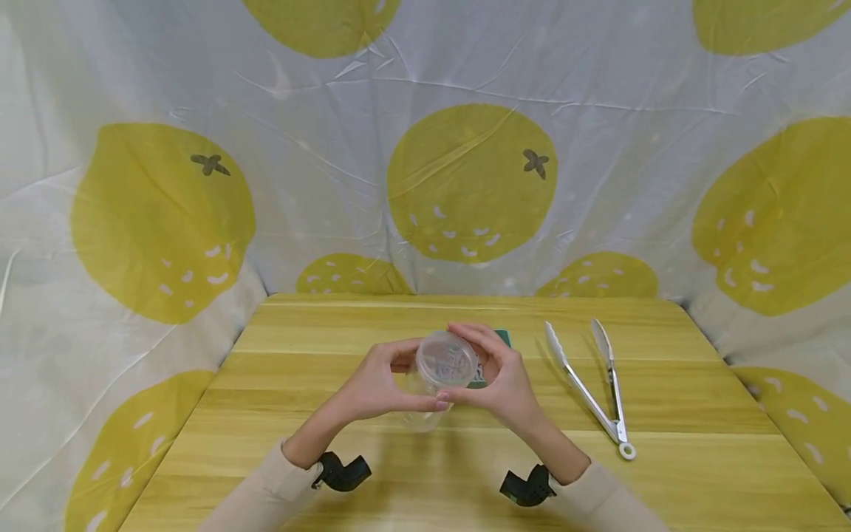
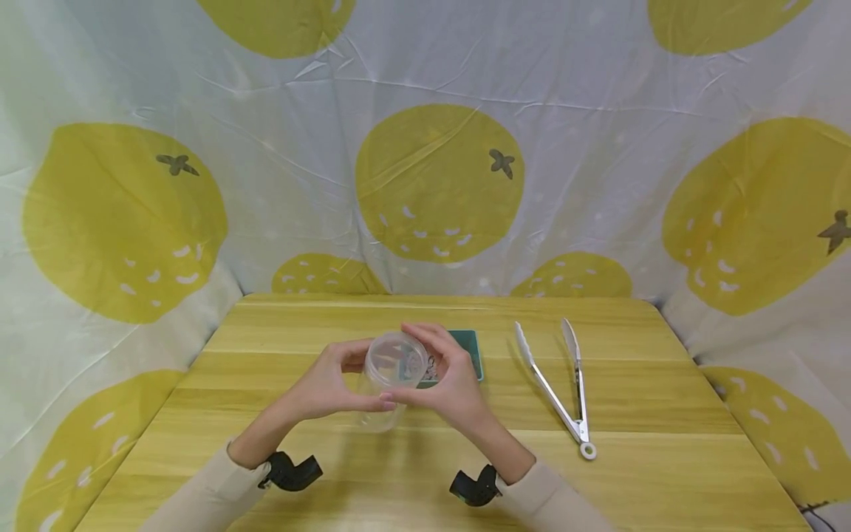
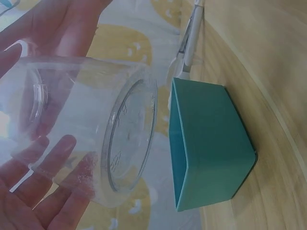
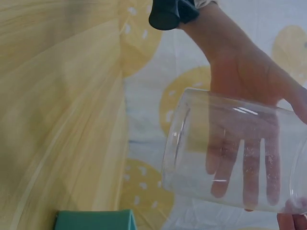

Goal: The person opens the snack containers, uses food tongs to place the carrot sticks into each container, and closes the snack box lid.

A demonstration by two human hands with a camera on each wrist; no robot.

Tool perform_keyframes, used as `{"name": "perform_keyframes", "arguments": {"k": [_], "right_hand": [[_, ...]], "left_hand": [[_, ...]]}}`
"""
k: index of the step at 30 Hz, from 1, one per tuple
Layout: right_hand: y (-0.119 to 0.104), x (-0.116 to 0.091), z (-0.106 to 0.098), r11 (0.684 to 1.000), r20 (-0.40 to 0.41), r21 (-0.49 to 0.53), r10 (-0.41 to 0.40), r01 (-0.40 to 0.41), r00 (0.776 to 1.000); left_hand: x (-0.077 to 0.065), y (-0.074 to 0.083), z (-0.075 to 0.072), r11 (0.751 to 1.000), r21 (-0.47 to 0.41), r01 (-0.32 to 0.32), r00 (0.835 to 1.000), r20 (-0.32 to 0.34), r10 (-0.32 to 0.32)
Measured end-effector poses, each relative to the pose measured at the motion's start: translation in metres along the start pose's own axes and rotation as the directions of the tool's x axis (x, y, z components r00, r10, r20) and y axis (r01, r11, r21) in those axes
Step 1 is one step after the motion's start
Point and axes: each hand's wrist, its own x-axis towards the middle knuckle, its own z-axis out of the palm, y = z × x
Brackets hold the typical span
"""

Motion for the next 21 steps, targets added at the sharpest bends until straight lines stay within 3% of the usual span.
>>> {"name": "perform_keyframes", "arguments": {"k": [3,7,13,21], "right_hand": [[-0.002,-0.002,0.005,0.999,-0.042,-0.029,0.025,-0.026,0.999],[-0.001,-0.002,0.005,0.999,-0.026,-0.029,0.018,-0.019,1.000],[0.003,0.004,-0.005,0.999,0.101,0.037,0.007,-0.011,0.995],[0.006,0.013,-0.020,0.996,0.257,0.089,-0.018,-0.005,0.966]], "left_hand": [[-0.001,0.001,0.000,1.000,0.013,-0.003,1.000,-0.007,0.003],[-0.002,0.002,0.000,1.000,0.020,0.002,1.000,-0.004,-0.002],[-0.003,0.001,0.000,1.000,0.003,-0.004,1.000,0.021,0.004],[-0.001,-0.001,0.000,1.000,-0.025,-0.019,0.998,0.061,0.020]]}}
